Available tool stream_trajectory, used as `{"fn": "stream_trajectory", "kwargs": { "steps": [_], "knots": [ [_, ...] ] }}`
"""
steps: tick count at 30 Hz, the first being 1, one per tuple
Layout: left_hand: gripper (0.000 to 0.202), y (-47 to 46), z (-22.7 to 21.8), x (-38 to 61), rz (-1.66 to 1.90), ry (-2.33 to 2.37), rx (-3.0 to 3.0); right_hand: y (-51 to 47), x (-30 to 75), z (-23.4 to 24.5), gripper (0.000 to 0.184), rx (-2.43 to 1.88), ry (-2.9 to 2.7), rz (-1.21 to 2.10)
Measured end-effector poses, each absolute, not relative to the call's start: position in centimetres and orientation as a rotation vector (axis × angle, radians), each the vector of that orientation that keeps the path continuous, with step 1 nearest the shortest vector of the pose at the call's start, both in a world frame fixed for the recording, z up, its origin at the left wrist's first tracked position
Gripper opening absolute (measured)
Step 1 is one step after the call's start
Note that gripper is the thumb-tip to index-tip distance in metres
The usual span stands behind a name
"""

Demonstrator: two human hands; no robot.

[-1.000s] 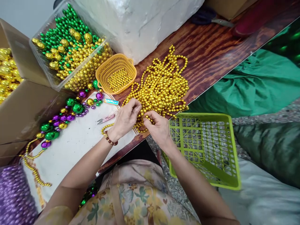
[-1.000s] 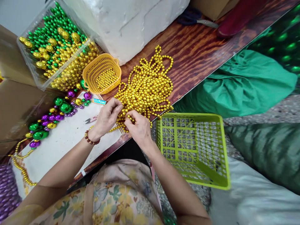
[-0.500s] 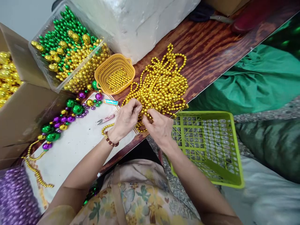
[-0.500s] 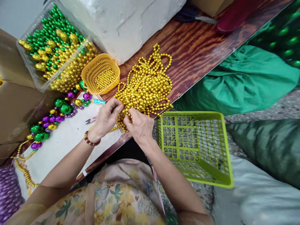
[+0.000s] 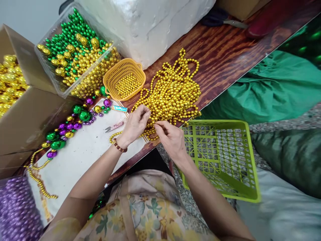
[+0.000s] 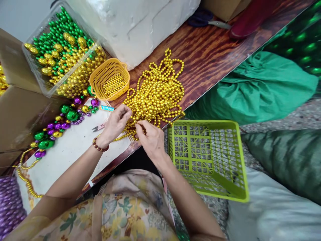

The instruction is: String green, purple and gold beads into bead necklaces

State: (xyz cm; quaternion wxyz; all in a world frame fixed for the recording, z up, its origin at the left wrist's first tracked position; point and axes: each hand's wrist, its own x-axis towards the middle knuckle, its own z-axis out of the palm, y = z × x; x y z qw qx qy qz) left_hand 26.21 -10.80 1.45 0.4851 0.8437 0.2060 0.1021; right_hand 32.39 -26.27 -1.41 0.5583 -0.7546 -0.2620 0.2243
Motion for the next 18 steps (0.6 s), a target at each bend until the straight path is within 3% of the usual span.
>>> {"fn": "stream_trajectory", "kwargs": {
  "steps": [7,18],
  "knots": [
    [0.019,-9.9,3.0,24.8,0.315,0.528,1.775,-26.1,32.8,-0.4,0.022,-1.328,-0.241,0.998],
    [0.012,-7.4,16.3,11.3,0.958,0.703,1.565,-25.8,31.3,0.6,0.016,-0.824,0.019,1.198]
  ]
}}
